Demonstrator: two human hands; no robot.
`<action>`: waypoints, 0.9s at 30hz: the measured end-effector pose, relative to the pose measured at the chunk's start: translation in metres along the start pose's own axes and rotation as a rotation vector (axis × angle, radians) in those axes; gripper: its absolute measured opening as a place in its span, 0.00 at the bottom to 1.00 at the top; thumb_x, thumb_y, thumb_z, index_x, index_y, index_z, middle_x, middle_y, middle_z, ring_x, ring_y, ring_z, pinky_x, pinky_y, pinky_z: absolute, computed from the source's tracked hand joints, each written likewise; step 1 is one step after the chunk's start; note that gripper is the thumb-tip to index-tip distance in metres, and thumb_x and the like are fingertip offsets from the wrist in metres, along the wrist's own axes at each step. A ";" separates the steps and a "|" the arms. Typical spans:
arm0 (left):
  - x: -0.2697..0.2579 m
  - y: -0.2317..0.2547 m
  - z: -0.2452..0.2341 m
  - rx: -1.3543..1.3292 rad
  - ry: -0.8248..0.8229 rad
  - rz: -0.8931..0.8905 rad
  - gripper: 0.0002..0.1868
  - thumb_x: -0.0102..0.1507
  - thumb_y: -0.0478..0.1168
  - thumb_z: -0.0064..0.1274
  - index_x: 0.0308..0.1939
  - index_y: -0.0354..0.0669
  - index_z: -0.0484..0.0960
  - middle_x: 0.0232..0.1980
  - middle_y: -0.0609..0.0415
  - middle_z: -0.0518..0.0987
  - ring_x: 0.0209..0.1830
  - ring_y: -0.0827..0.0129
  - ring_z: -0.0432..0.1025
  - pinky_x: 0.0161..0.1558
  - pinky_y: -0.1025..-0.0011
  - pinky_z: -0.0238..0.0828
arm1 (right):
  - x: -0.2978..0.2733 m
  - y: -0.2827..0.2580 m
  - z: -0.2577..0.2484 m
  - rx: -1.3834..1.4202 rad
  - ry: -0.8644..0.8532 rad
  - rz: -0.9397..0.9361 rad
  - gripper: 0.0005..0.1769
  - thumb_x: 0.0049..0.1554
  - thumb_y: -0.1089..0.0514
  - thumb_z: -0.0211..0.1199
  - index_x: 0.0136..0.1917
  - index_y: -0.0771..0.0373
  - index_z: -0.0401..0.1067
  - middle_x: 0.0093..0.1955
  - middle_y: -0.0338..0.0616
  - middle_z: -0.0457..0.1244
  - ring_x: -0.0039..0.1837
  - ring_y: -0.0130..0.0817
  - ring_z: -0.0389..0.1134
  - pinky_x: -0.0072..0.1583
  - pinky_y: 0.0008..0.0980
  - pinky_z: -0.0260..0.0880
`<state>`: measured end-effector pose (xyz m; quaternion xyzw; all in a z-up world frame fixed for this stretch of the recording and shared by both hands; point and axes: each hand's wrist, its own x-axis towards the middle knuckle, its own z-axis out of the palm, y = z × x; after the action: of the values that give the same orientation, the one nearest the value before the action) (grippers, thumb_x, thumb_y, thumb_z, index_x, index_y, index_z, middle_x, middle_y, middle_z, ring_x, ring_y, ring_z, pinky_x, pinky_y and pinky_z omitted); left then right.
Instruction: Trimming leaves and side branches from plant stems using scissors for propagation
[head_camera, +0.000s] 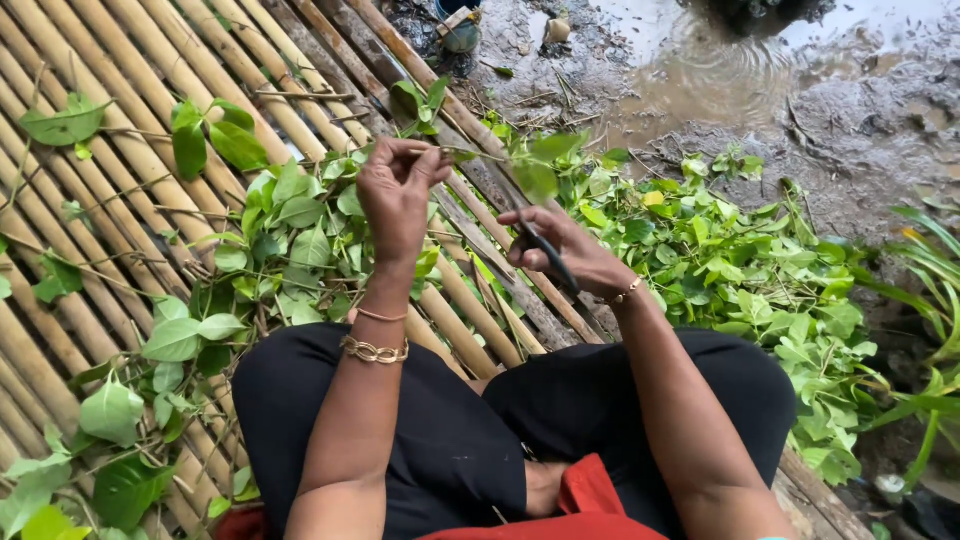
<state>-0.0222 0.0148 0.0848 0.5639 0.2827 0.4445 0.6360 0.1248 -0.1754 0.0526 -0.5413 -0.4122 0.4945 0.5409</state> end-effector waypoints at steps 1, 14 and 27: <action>-0.004 0.000 0.006 0.066 -0.014 0.034 0.04 0.66 0.31 0.58 0.41 0.33 0.79 0.38 0.38 0.83 0.38 0.60 0.83 0.40 0.69 0.86 | 0.000 0.004 -0.002 -0.009 -0.020 0.016 0.44 0.52 0.40 0.71 0.72 0.67 0.63 0.49 0.54 0.70 0.51 0.39 0.71 0.53 0.35 0.73; -0.025 -0.036 0.023 0.654 -0.090 0.691 0.07 0.63 0.27 0.59 0.40 0.44 0.84 0.43 0.52 0.83 0.42 0.59 0.81 0.44 0.67 0.80 | -0.001 0.010 -0.013 -0.020 -0.108 0.083 0.36 0.57 0.46 0.67 0.72 0.61 0.60 0.51 0.47 0.70 0.54 0.29 0.71 0.55 0.27 0.71; -0.020 -0.093 0.014 1.038 -0.129 0.999 0.10 0.61 0.27 0.59 0.45 0.42 0.83 0.51 0.50 0.81 0.47 0.57 0.81 0.44 0.67 0.82 | -0.001 0.005 -0.003 -0.147 -0.002 0.046 0.42 0.54 0.41 0.71 0.74 0.60 0.60 0.51 0.51 0.70 0.55 0.37 0.70 0.57 0.35 0.69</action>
<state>0.0040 -0.0063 -0.0055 0.8803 0.1278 0.4564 0.0226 0.1270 -0.1777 0.0473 -0.5885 -0.4354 0.4757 0.4876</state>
